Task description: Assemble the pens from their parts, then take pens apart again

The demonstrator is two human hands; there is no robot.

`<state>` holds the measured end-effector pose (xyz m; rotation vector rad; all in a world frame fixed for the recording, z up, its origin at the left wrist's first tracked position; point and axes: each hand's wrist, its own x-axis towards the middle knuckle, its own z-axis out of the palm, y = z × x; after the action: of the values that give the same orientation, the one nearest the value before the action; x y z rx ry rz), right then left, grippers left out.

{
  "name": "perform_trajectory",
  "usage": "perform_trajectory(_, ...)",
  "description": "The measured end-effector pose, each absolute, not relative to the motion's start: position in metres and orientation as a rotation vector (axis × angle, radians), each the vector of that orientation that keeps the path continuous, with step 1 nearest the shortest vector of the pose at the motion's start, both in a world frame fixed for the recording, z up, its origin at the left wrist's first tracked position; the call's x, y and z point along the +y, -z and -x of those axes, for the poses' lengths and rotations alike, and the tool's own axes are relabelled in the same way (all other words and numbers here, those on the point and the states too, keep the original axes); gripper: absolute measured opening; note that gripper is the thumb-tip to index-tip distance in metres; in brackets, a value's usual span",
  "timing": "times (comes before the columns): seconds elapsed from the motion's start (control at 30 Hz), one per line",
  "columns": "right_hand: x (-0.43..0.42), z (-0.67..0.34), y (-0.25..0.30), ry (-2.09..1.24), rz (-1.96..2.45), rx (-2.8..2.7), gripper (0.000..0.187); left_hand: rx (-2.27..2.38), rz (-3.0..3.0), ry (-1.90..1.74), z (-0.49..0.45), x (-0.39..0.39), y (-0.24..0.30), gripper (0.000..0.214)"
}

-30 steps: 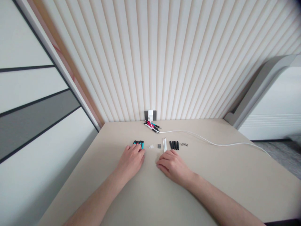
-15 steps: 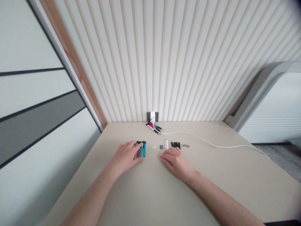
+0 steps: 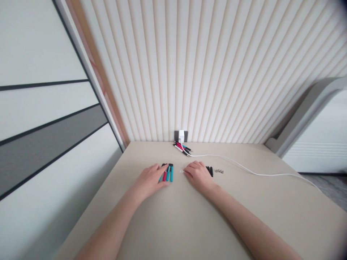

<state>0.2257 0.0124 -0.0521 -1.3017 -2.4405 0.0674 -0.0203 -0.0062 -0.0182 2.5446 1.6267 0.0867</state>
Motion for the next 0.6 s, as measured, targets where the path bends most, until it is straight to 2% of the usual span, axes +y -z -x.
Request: perform_trajectory(0.6, 0.001, -0.247, 0.041, -0.147, 1.437, -2.324, 0.021, 1.529, -2.488, -0.059, 0.025, 0.001, 0.019, 0.038)
